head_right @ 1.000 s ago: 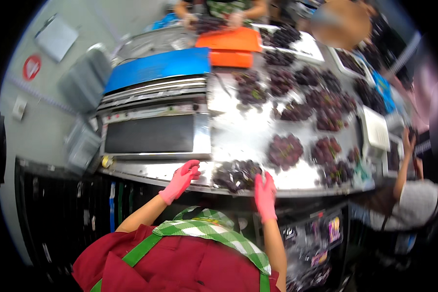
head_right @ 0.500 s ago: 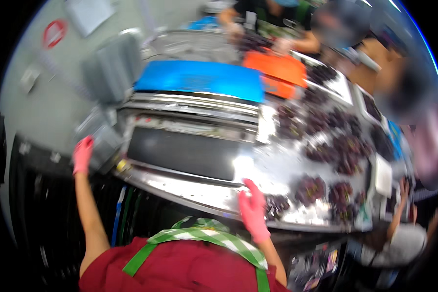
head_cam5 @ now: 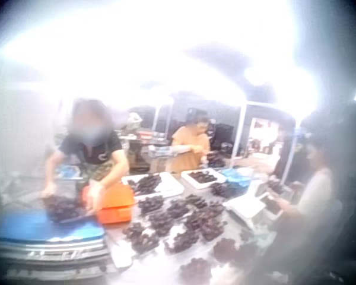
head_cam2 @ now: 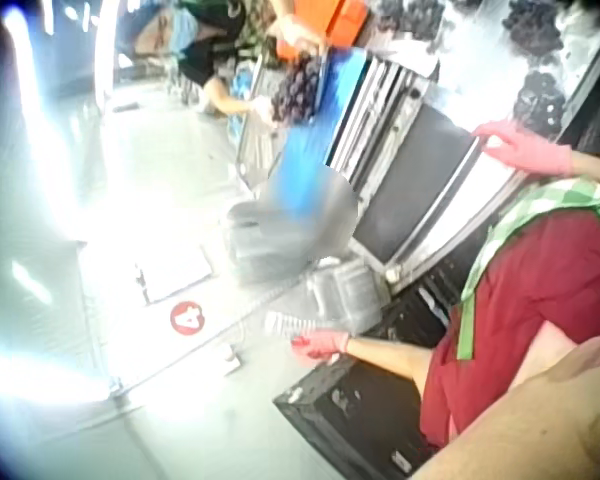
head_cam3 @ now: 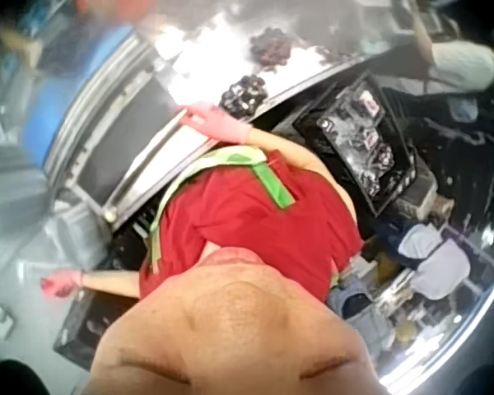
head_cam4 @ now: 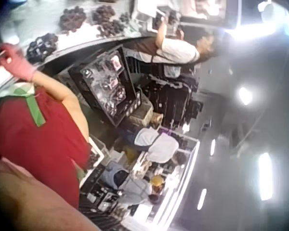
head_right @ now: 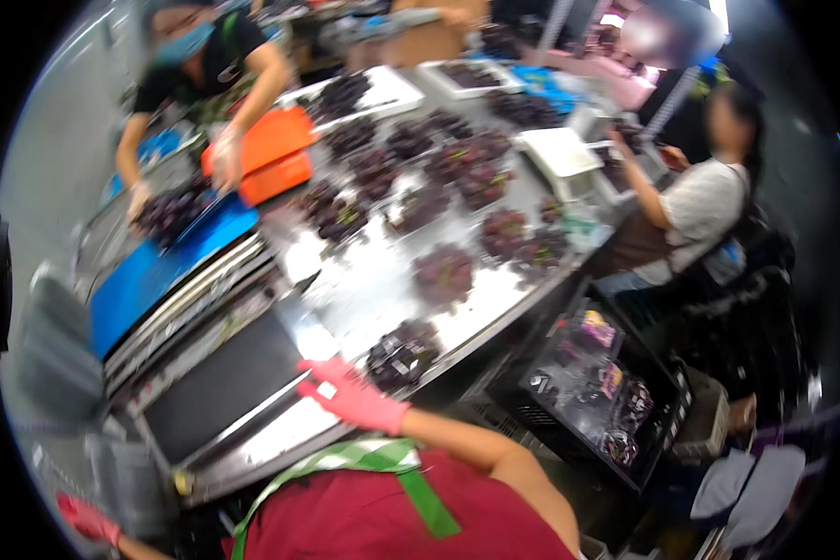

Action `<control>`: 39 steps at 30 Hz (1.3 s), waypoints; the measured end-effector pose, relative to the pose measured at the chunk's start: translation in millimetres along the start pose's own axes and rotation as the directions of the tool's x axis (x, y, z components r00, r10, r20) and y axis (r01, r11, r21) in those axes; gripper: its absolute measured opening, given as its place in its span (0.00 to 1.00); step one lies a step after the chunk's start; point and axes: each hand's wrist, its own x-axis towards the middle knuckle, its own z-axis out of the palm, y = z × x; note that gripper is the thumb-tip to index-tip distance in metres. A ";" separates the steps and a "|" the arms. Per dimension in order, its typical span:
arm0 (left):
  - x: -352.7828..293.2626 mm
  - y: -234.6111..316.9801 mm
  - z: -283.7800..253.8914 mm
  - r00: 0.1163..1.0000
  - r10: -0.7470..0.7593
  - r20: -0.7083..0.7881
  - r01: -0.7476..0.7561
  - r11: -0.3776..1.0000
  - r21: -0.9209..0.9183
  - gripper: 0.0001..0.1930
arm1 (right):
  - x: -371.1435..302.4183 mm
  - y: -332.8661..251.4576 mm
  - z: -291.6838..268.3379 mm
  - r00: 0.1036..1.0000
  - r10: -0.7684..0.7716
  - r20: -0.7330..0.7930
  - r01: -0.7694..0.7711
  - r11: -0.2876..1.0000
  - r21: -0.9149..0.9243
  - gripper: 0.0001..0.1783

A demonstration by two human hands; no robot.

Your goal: The person separates clear plastic clamshell containers and places bunches of grapes into them. They then seal the containers using a vacuum sealing machine and place the finished packages into a black crate.

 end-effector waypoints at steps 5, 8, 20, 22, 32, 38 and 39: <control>-44.7 164.3 -55.8 0.968 -0.230 0.100 0.198 0.458 -0.867 0.16 | -14.3 15.7 -8.5 0.978 0.165 -0.126 -0.139 0.971 0.195 0.19; -95.1 253.4 -64.0 0.914 0.399 0.073 -0.331 0.838 -0.434 0.16 | -21.5 24.1 -14.9 0.977 0.173 -0.126 -0.166 0.984 0.064 0.18; -195.7 315.2 -50.0 0.585 0.649 0.487 -0.251 0.715 -0.653 0.20 | -48.5 31.5 -32.6 0.927 0.335 -0.168 -0.284 0.921 0.268 0.18; -189.1 319.2 -56.1 0.631 0.632 0.450 -0.234 0.708 -0.666 0.20 | -50.6 37.4 -37.7 0.919 0.336 -0.207 -0.286 0.928 0.239 0.18; -281.1 408.1 -84.8 0.226 0.709 0.668 0.574 0.458 -0.679 0.17 | -59.6 117.3 -102.5 0.708 0.456 -0.539 -0.509 0.859 0.058 0.23; -343.2 462.9 -22.8 -0.414 0.380 0.827 0.878 0.405 0.254 0.31 | -37.4 168.7 -103.7 0.826 0.538 -0.167 -0.505 0.838 0.207 0.29; -345.7 465.0 -17.0 -0.411 0.416 0.811 0.885 0.396 0.246 0.30 | -32.4 176.0 -104.0 0.790 0.599 -0.130 -0.534 0.776 0.334 0.30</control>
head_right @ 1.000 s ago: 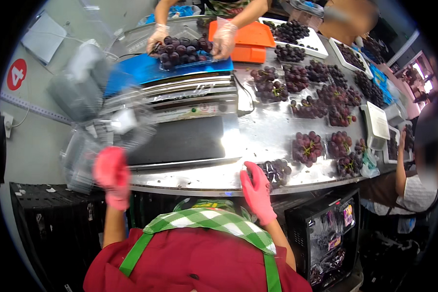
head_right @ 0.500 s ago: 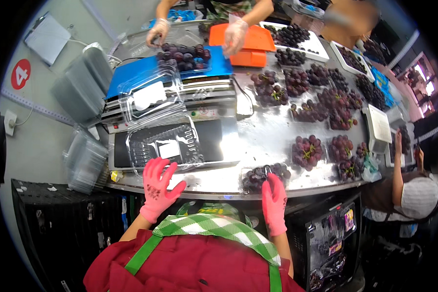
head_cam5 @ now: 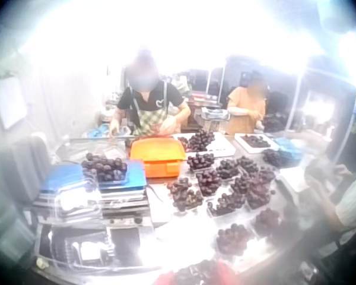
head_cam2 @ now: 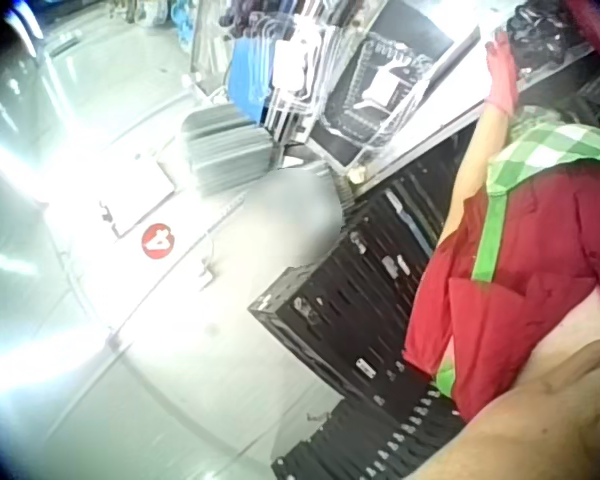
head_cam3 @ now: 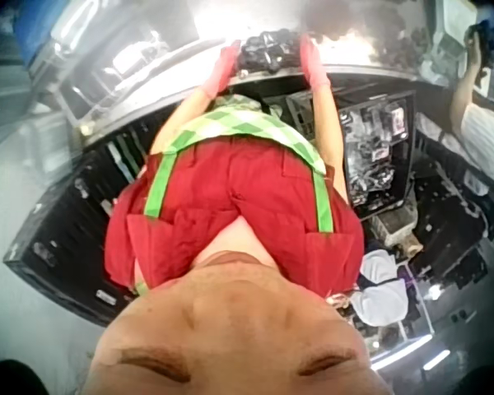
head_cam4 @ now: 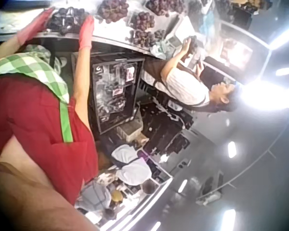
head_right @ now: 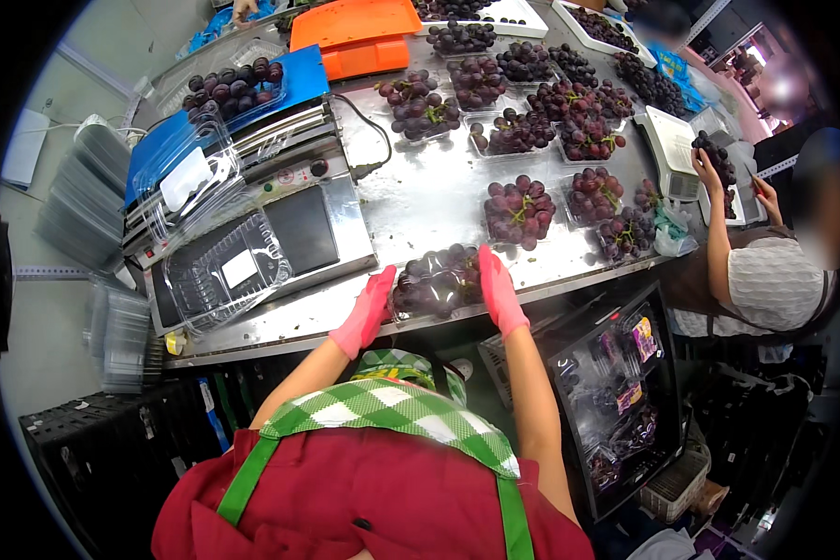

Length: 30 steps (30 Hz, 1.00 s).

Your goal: The person separates clear plastic clamshell containers and places bunches of grapes into them. They then seal the containers using a vacuum sealing machine and place the finished packages into a black crate.

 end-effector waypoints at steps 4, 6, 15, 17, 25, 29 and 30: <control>-0.3 4.2 9.0 0.999 -0.005 -0.034 0.006 0.999 0.039 0.26 | 9.8 -5.2 -2.1 0.994 -0.028 0.108 0.030 0.999 -0.013 0.36; -10.8 13.7 20.7 0.980 0.061 -0.190 -0.038 0.992 0.124 0.26 | -4.8 -26.0 -4.6 0.994 0.068 0.085 -0.064 0.997 -0.045 0.38; -143.0 116.3 -21.0 0.916 0.398 -0.054 -0.365 0.880 0.303 0.42 | -106.5 -196.9 -2.3 0.948 -0.214 0.237 0.220 0.976 0.000 0.30; -169.1 144.1 -46.9 0.863 0.478 -0.161 -0.424 0.860 0.283 0.29 | -106.7 -215.6 28.7 0.904 -0.303 0.301 0.302 0.952 0.050 0.31; -232.2 171.0 -170.2 0.747 0.539 -0.389 -0.486 0.842 0.234 0.21 | -70.3 -247.6 190.9 0.739 -0.400 0.541 0.525 0.846 -0.092 0.21; -213.7 158.4 -193.6 0.759 0.478 -0.441 -0.428 0.878 0.215 0.21 | -62.2 -237.3 218.3 0.448 -0.726 0.521 0.861 0.508 -0.033 0.06; -208.4 155.7 -195.2 0.769 0.444 -0.460 -0.383 0.896 0.226 0.21 | -60.9 -235.8 218.0 0.514 -0.615 0.599 0.831 0.531 -0.167 0.05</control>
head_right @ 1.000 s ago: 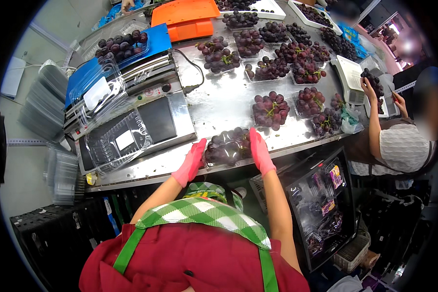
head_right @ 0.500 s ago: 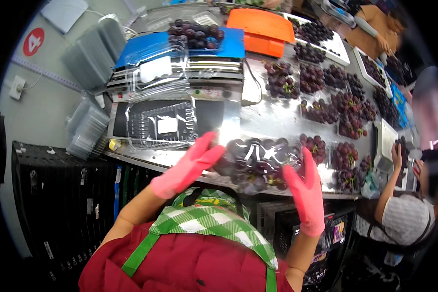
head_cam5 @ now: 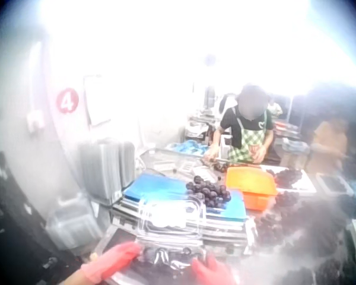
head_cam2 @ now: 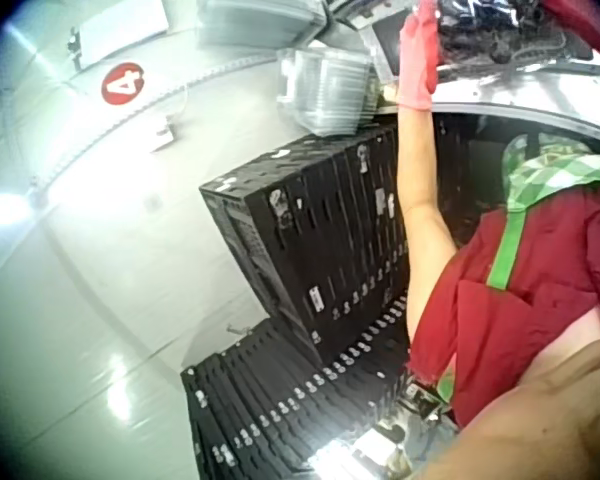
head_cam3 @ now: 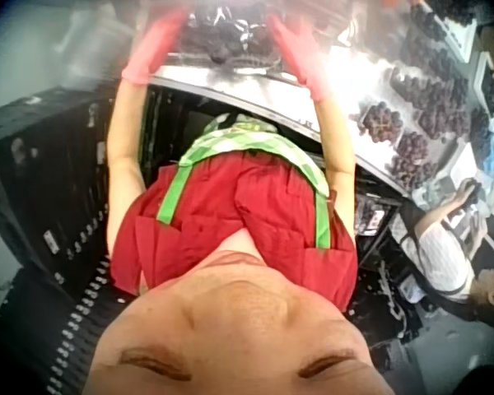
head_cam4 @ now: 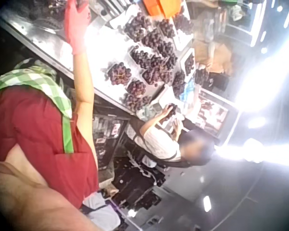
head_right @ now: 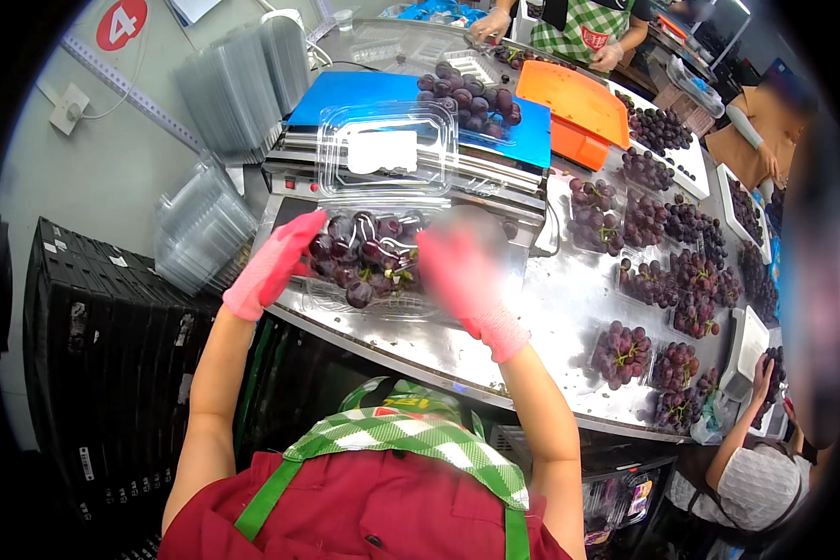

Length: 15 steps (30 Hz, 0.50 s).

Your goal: The person separates clear plastic clamshell containers and places bunches of grapes into them. They then seal the containers using a vacuum sealing machine and place the finished packages into a black crate.

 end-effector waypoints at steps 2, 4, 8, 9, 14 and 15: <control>5.8 -6.0 -0.9 1.000 0.021 -0.010 -0.019 0.989 0.146 0.25 | 0.5 0.7 4.7 0.996 0.058 0.060 -0.051 0.992 -0.114 0.05; 10.8 -11.8 -4.7 0.999 0.028 -0.020 -0.023 0.975 0.220 0.27 | 2.9 -1.1 7.3 1.000 -0.013 0.003 0.014 0.986 -0.165 0.06; 29.7 -31.5 -16.5 0.999 0.023 -0.031 -0.004 0.861 0.509 0.23 | 14.1 -5.5 9.2 0.994 0.052 0.097 -0.020 0.952 -0.307 0.13; 32.9 -39.4 -16.5 0.979 0.198 0.051 -0.183 0.737 0.651 0.20 | 17.0 -5.5 8.6 0.970 0.133 0.205 -0.067 0.951 -0.302 0.19; 37.4 -47.8 -13.2 0.832 0.401 0.384 -0.446 0.072 0.892 0.21 | 25.9 -8.8 7.2 0.965 0.025 0.263 0.050 0.960 -0.274 0.27; 37.8 -40.4 -11.7 0.853 0.308 0.421 -0.450 0.025 0.893 0.20 | 27.8 -11.2 6.7 0.969 -0.018 0.247 0.087 0.958 -0.272 0.29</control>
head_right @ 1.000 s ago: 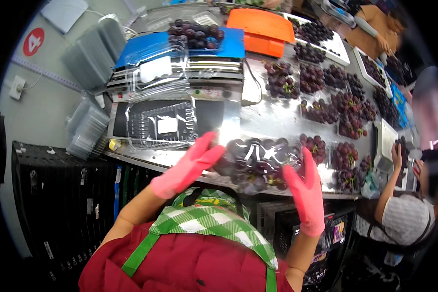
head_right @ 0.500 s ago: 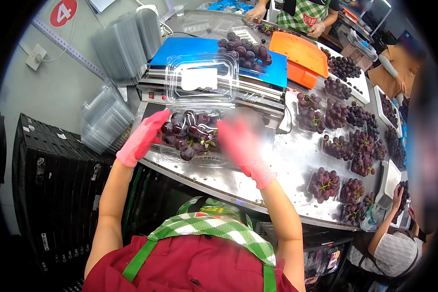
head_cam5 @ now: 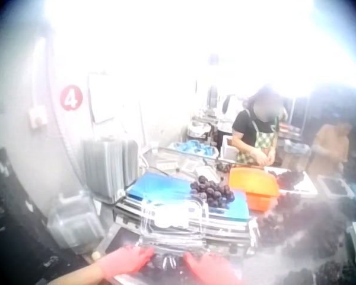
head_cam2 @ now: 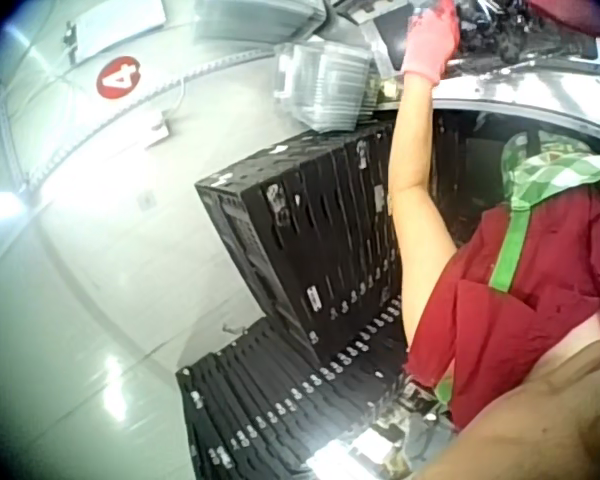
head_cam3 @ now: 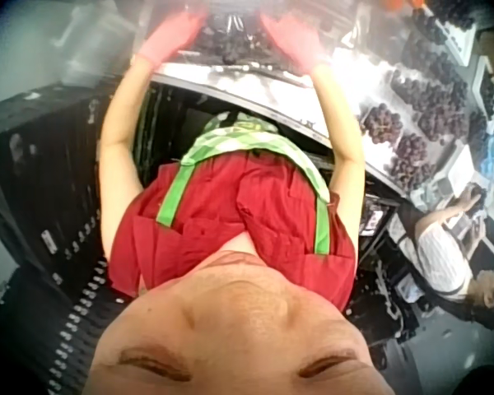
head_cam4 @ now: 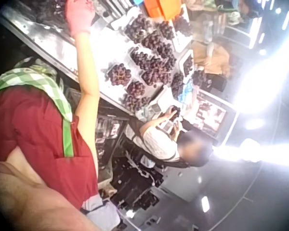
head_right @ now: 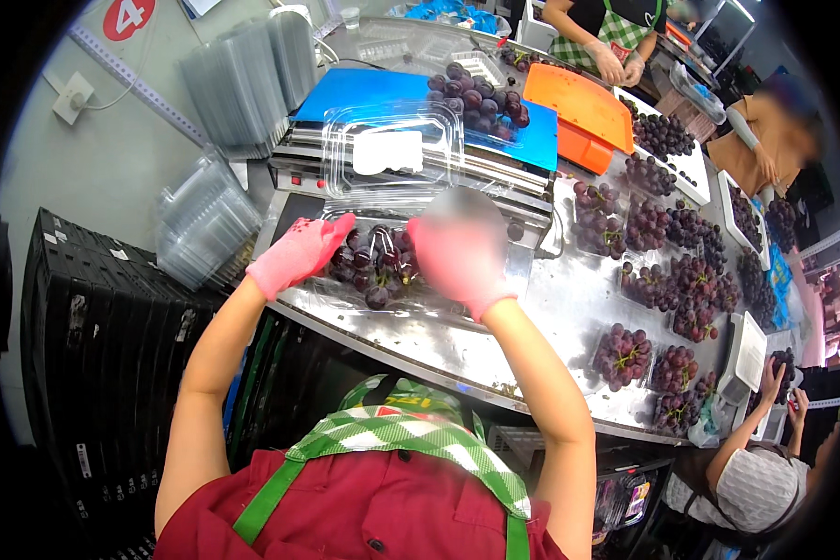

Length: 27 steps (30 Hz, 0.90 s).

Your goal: The person separates clear plastic clamshell containers and places bunches of grapes into them. They then seal the containers using a vacuum sealing machine and place the finished packages into a black crate.

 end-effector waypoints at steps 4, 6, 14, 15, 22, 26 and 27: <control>21.0 8.0 -33.0 0.925 -0.149 0.351 0.181 0.982 -0.059 0.17 | 4.4 -11.0 -8.4 0.991 0.055 0.119 -0.014 0.945 -0.326 0.35; 24.7 9.7 -38.4 0.837 -0.338 0.431 0.463 0.857 -0.227 0.16 | 4.7 -14.1 -10.8 0.990 0.040 0.137 0.017 0.920 -0.391 0.35; -89.8 45.1 20.7 0.682 -0.694 0.233 0.361 0.042 -0.932 0.20 | 41.3 32.3 9.7 0.824 0.015 -0.566 -0.051 0.998 -0.048 0.25; -100.0 53.9 25.9 0.688 -0.549 0.474 0.315 -0.363 -0.877 0.21 | 57.0 40.3 12.5 0.795 0.152 -0.586 -0.065 0.984 0.168 0.28; -107.5 59.5 26.7 0.845 -0.283 0.453 0.134 -0.709 -0.692 0.30 | 71.9 61.4 -2.5 0.991 0.118 0.067 -0.102 0.331 0.938 0.25; -110.9 55.8 28.1 0.888 -0.277 0.368 0.140 -0.598 -0.789 0.28 | 8.6 48.9 14.5 0.907 -0.355 -0.228 0.341 0.935 -0.099 0.31; -110.7 56.2 30.4 0.876 -0.307 0.372 0.185 -0.498 -0.847 0.30 | -8.0 47.8 24.1 0.886 -0.355 -0.298 0.314 0.933 -0.177 0.34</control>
